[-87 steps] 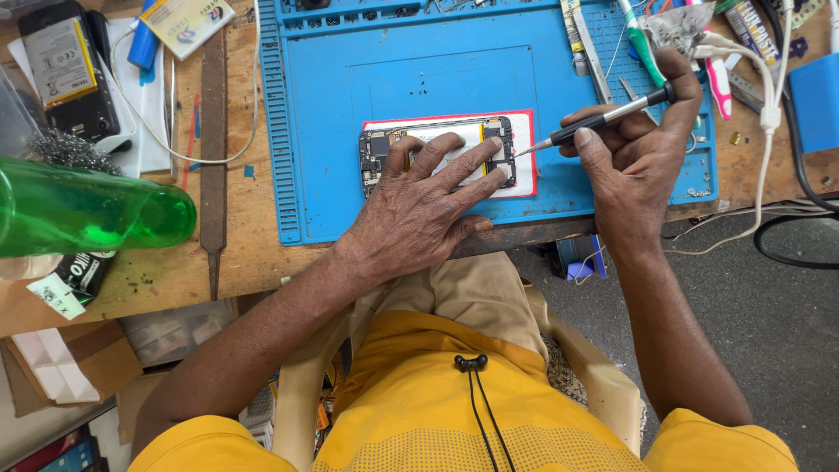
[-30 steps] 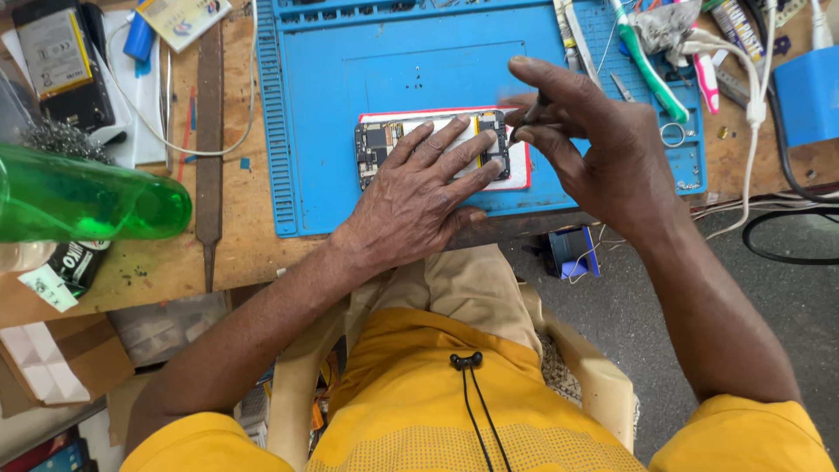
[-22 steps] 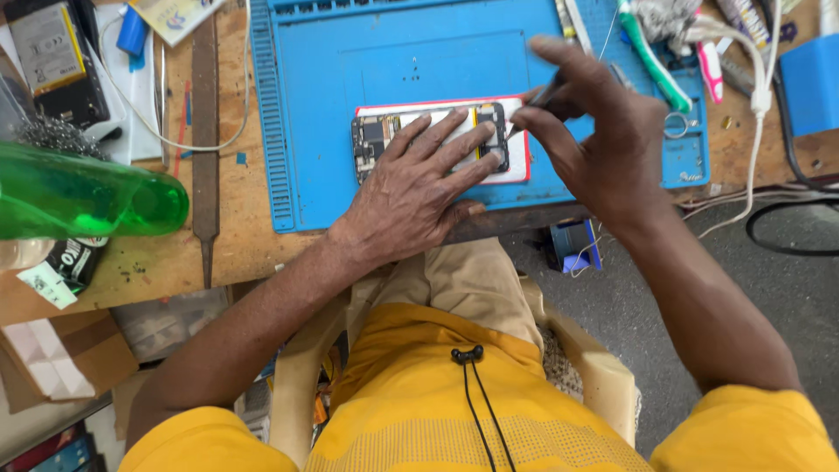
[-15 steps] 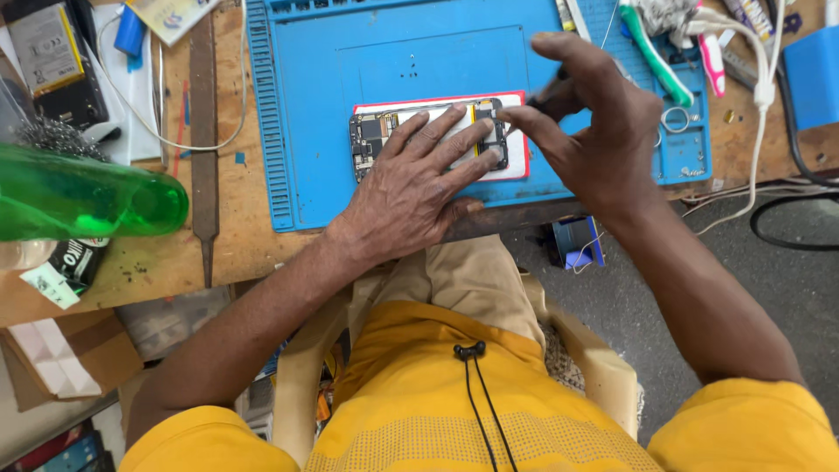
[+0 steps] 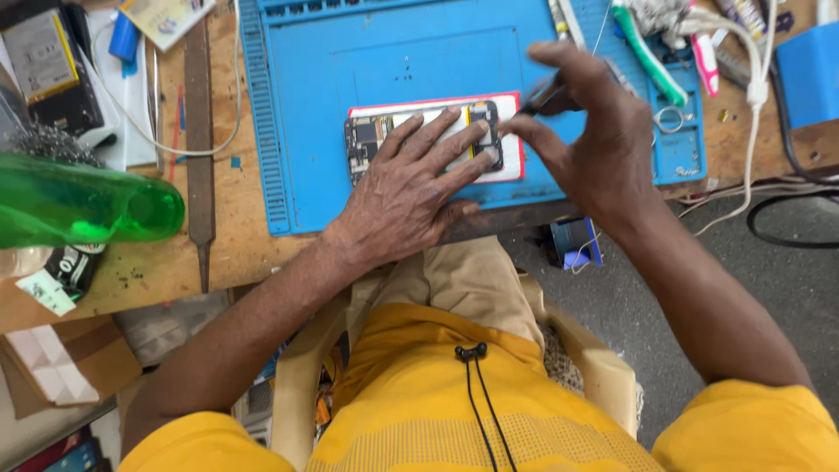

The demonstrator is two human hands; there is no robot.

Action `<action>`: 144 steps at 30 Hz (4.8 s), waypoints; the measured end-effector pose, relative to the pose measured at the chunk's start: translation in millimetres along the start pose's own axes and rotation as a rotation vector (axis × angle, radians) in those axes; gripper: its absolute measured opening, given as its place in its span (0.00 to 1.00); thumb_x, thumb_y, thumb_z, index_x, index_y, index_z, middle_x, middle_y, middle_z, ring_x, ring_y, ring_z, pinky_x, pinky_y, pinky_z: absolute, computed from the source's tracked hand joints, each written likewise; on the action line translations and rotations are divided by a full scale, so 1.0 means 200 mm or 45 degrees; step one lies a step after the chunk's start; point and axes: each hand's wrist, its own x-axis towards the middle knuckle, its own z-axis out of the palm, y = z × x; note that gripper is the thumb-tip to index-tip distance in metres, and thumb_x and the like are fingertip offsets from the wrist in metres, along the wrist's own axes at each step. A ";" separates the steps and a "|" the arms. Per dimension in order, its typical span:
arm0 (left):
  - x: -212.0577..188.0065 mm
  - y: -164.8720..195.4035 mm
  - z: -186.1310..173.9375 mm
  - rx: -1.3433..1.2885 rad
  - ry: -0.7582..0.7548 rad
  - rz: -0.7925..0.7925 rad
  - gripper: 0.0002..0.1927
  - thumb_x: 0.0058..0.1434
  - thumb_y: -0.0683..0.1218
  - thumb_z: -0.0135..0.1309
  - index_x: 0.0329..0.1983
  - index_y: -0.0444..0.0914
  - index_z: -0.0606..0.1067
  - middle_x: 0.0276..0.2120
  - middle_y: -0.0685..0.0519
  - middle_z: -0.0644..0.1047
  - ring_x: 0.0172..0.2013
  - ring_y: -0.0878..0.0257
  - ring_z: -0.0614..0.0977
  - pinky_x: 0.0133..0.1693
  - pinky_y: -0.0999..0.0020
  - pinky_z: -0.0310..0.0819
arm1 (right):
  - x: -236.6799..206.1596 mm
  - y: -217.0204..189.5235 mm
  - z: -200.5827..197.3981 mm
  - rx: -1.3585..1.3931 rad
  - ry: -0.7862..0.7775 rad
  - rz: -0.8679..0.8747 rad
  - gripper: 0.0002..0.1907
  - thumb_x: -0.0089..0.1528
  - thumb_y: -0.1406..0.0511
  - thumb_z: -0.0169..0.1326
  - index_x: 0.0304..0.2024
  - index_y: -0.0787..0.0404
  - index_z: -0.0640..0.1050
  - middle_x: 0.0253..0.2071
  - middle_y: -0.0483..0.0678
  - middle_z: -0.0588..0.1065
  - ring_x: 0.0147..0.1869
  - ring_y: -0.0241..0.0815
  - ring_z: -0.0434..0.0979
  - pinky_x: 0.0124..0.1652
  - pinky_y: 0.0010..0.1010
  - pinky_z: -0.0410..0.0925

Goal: The person reassembles a disassembled smartphone on a blue mat. They place a black frame over the battery, secure it with a screwdriver, then attach a camera module and fasten it with screws. The phone remains open on the mat at the end.

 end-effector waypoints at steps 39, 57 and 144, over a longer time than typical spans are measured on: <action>-0.05 0.03 -0.04 0.081 0.084 0.020 0.31 0.71 0.64 0.45 0.70 0.44 0.67 0.70 0.50 0.64 0.73 0.50 0.60 0.73 0.47 0.49 | 0.36 0.20 0.46 0.595 0.167 -0.116 0.32 0.80 0.78 0.56 0.74 0.49 0.54 0.50 0.54 0.81 0.56 0.45 0.88 0.53 0.31 0.81; -0.04 0.01 -0.02 0.057 0.086 0.004 0.31 0.70 0.65 0.45 0.69 0.45 0.68 0.70 0.49 0.65 0.72 0.50 0.60 0.72 0.45 0.49 | 0.34 0.18 0.48 0.620 0.167 -0.113 0.34 0.78 0.78 0.55 0.74 0.49 0.52 0.52 0.53 0.82 0.59 0.45 0.88 0.54 0.32 0.81; 0.09 -0.07 -0.03 0.015 0.163 -0.029 0.28 0.62 0.57 0.63 0.62 0.42 0.73 0.62 0.43 0.69 0.63 0.45 0.69 0.63 0.46 0.64 | -0.05 0.02 0.06 0.168 0.106 -0.060 0.29 0.75 0.72 0.63 0.71 0.55 0.61 0.49 0.53 0.80 0.53 0.43 0.84 0.52 0.27 0.79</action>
